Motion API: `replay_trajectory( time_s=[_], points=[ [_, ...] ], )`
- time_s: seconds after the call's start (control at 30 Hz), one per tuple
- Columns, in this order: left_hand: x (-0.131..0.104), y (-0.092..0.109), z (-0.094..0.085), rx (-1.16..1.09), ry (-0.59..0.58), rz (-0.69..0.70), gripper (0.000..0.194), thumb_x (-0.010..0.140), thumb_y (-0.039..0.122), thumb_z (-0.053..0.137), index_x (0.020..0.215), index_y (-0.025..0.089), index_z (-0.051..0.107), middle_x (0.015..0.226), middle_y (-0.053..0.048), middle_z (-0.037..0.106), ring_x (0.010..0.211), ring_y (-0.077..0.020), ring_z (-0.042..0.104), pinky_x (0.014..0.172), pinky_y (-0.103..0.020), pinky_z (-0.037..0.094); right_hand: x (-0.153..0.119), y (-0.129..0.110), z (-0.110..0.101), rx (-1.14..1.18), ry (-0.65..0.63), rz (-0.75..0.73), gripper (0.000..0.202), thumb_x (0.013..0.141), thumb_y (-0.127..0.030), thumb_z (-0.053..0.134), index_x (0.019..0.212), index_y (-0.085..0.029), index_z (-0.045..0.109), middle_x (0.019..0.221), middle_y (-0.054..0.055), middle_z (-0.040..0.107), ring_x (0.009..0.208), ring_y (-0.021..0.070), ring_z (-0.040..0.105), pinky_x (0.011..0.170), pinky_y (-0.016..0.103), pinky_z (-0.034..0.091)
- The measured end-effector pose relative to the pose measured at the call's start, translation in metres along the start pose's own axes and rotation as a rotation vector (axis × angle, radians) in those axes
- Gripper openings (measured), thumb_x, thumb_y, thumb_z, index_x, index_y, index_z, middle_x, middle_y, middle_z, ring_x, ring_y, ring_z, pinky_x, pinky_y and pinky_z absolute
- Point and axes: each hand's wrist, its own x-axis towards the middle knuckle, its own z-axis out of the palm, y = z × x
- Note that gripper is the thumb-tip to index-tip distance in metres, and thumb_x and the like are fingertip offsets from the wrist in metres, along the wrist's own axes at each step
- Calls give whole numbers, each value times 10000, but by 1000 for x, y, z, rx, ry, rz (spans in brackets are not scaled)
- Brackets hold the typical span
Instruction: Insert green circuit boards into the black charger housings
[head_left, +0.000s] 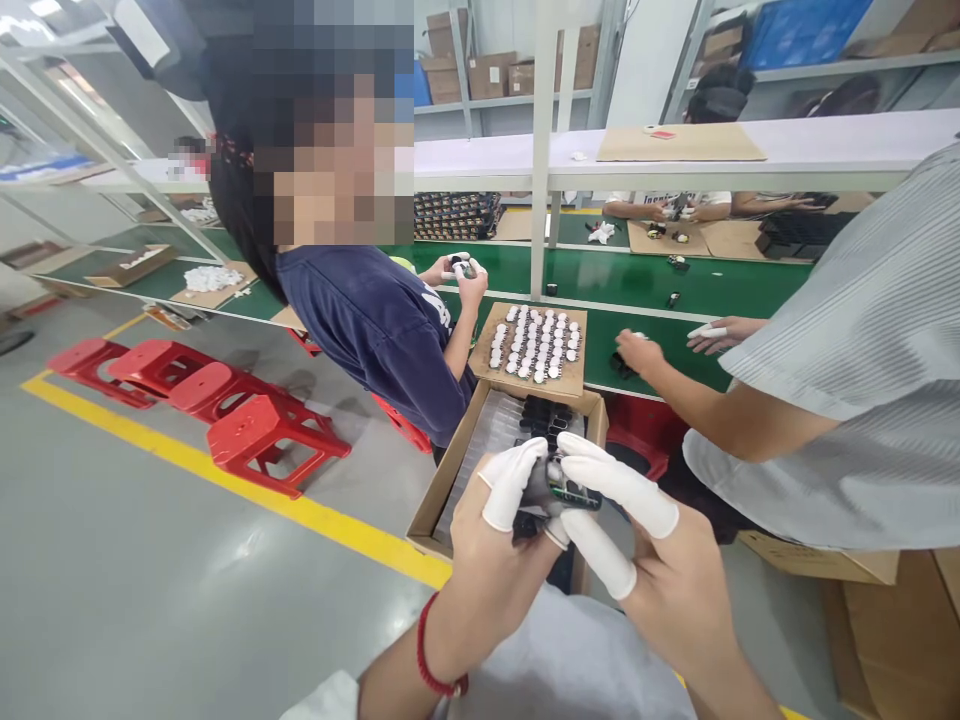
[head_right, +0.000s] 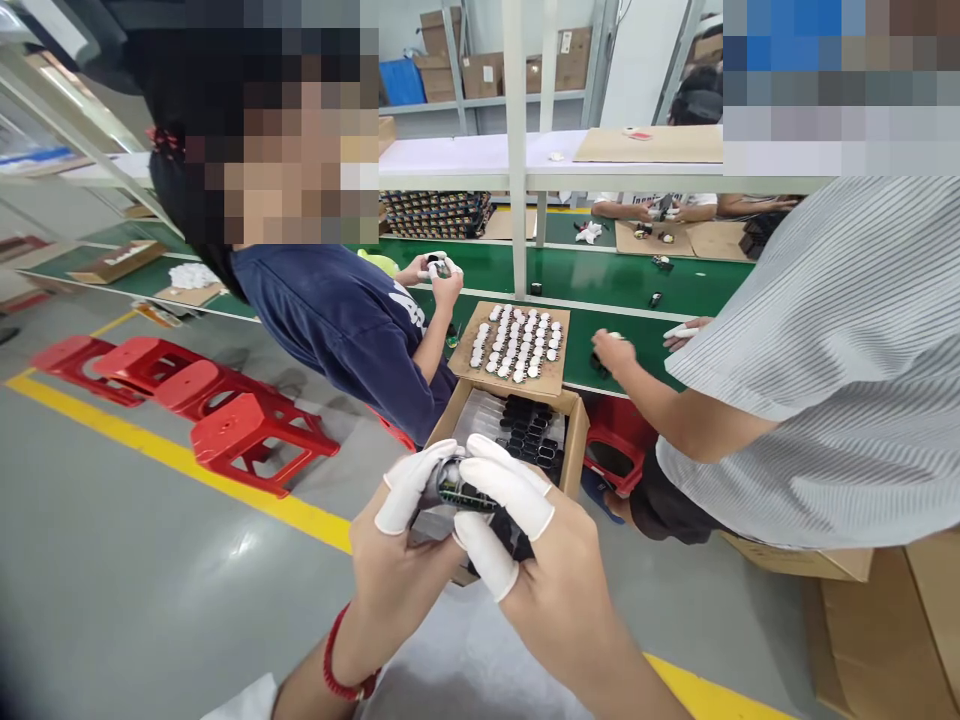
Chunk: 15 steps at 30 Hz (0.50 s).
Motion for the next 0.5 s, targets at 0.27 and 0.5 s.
replay_trajectory(
  time_s=[0.27,0.5],
  points=[
    [5,-3,-4,-11,-42,72,356,837,253,643,1168,156,551,1022,-63,672,926,-133,636,857,-203,547,7,0,-3,-25,20,-115,283,856,-165,588,1125,-223,658,1156,41,682,1045,164,661,915,242,573],
    [9,-9,-5,56,-83,167,326,878,273,594,1162,120,543,1039,-79,660,976,-130,612,923,-190,507,14,-5,-12,-293,-17,-247,238,903,-201,532,1079,-139,680,1075,103,706,931,198,695,811,286,620]
  ],
)
